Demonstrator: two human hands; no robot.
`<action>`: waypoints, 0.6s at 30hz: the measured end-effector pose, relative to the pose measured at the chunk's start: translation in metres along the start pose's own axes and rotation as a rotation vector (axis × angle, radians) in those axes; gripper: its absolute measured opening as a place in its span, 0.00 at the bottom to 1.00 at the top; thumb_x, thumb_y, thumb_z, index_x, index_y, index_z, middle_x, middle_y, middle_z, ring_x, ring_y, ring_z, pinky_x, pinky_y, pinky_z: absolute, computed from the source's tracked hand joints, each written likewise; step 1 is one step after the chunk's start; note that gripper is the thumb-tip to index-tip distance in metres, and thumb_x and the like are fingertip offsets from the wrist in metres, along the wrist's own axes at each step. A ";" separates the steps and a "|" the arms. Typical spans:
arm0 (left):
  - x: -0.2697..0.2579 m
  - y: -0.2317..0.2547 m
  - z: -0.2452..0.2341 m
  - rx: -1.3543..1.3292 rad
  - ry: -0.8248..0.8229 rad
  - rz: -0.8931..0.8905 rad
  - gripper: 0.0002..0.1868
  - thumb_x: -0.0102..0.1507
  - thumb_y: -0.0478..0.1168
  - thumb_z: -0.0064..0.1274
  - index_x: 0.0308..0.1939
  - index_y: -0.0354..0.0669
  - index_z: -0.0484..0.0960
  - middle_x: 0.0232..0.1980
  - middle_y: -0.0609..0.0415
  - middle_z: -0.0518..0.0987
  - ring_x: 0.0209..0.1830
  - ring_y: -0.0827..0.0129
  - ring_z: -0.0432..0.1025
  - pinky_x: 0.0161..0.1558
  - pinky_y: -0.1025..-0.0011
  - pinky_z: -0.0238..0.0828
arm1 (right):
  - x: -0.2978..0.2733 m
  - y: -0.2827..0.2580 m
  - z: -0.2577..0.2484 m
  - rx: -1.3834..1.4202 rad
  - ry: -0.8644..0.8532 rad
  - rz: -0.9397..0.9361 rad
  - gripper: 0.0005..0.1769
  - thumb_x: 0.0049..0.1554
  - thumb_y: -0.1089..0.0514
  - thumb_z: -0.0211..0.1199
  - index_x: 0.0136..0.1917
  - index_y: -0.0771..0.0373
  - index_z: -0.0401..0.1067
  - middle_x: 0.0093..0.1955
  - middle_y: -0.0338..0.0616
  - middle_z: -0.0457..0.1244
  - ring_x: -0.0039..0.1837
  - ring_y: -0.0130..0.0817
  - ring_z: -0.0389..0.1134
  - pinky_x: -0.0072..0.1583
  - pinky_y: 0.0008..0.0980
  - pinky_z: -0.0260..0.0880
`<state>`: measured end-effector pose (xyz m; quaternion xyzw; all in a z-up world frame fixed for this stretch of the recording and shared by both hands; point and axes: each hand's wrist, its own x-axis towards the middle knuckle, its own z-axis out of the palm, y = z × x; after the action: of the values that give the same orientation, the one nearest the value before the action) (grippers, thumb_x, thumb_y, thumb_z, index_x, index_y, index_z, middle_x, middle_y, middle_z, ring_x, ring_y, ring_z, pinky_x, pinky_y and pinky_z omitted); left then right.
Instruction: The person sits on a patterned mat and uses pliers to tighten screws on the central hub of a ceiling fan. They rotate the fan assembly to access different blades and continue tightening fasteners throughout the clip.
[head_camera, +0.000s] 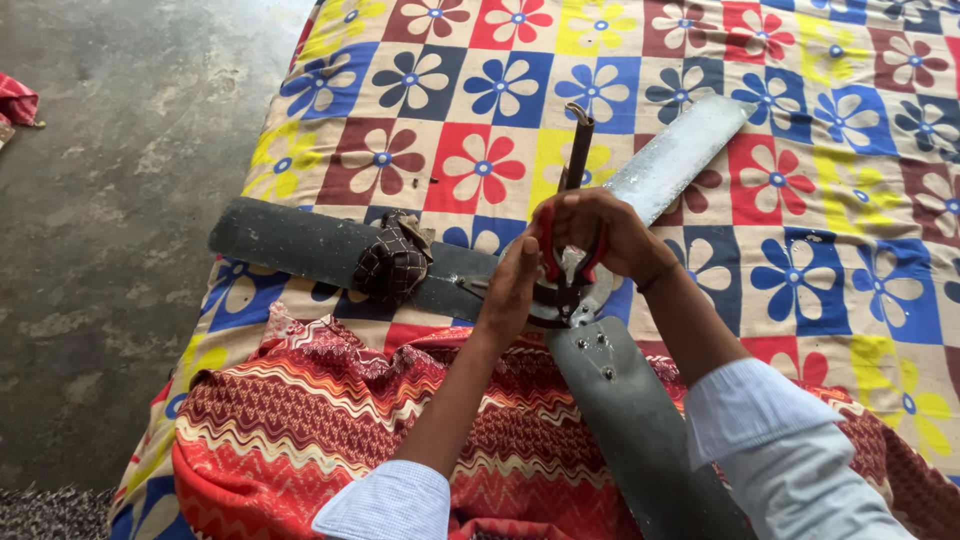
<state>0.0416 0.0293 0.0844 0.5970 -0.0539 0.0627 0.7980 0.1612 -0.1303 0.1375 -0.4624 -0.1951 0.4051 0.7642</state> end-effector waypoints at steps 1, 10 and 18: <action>-0.001 -0.003 0.001 0.011 0.023 -0.010 0.50 0.67 0.74 0.36 0.78 0.37 0.59 0.67 0.50 0.73 0.61 0.70 0.69 0.59 0.75 0.67 | -0.006 0.000 0.008 -0.030 0.078 -0.063 0.23 0.63 0.50 0.53 0.58 0.73 0.71 0.52 0.51 0.70 0.54 0.41 0.73 0.59 0.39 0.74; -0.071 -0.042 0.025 0.591 0.439 -0.535 0.43 0.57 0.72 0.53 0.55 0.36 0.71 0.39 0.48 0.78 0.35 0.61 0.79 0.35 0.65 0.79 | -0.033 0.022 0.046 -0.268 0.744 -0.461 0.24 0.67 0.45 0.55 0.62 0.70 0.70 0.50 0.46 0.67 0.54 0.33 0.70 0.54 0.33 0.71; -0.084 -0.077 0.040 -0.222 0.068 -0.610 0.10 0.63 0.39 0.60 0.41 0.35 0.84 0.38 0.53 0.84 0.34 0.73 0.77 0.38 0.73 0.76 | -0.025 0.048 0.058 -0.412 0.953 -0.633 0.20 0.70 0.47 0.57 0.47 0.67 0.70 0.39 0.42 0.65 0.42 0.25 0.64 0.47 0.25 0.65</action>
<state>-0.0291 -0.0340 0.0094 0.4924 0.1475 -0.1657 0.8416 0.0864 -0.1072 0.1268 -0.6507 -0.0340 -0.1396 0.7456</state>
